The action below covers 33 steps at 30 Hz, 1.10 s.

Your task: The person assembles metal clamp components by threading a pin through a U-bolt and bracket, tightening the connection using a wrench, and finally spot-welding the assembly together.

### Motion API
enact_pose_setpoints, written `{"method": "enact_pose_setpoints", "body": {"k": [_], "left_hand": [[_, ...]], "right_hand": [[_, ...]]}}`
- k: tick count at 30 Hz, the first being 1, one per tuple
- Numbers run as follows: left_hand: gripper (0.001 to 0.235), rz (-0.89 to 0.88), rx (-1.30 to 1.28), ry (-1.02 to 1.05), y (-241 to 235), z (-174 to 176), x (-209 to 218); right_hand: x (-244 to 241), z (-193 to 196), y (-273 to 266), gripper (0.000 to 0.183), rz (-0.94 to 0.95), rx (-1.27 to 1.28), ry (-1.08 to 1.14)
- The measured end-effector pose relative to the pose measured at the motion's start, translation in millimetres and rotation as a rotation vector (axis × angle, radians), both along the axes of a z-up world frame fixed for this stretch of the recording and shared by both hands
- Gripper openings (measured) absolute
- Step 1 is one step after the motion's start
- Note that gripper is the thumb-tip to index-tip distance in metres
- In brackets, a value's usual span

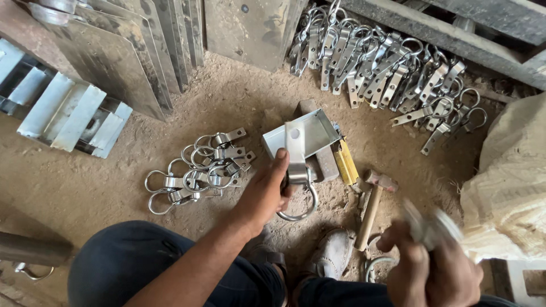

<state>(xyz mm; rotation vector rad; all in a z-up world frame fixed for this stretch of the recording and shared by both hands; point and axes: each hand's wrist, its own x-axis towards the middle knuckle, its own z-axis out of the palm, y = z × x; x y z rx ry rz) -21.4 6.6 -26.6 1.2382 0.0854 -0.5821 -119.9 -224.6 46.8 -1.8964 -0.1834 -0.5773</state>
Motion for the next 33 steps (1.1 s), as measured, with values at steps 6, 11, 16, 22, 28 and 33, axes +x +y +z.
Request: {"method": "enact_pose_setpoints", "body": {"k": [6, 11, 16, 22, 28, 33], "left_hand": [[0.066, 0.080, 0.090, 0.219, -8.9, 21.1, -0.6], [0.039, -0.002, -0.032, 0.101, 0.0, 27.8, -2.4], [0.031, 0.012, -0.326, 0.107, 2.8, 35.7, -4.5], [0.031, -0.008, -0.330, 0.055, 0.3, 35.1, -3.2], [0.032, -0.056, 0.075, -0.374, -9.7, 33.3, -8.0], [0.033, -0.028, 0.075, -0.631, -9.3, 29.1, -13.6]], "right_hand": [[23.5, -20.2, 8.3, 0.019, 0.139, -0.555, 0.343], [27.8, -12.1, 5.4, 0.019, 0.053, 0.249, 0.561], [27.4, -44.3, 26.3, 0.020, 0.144, 0.716, 0.808], [24.3, -41.9, 40.5, 0.019, 0.115, 0.703, 0.936], [25.3, -39.8, 35.3, 0.020, 0.103, 0.683, 0.941], [24.3, -34.7, 37.9, 0.020, 0.115, 0.691, 0.930]]}}
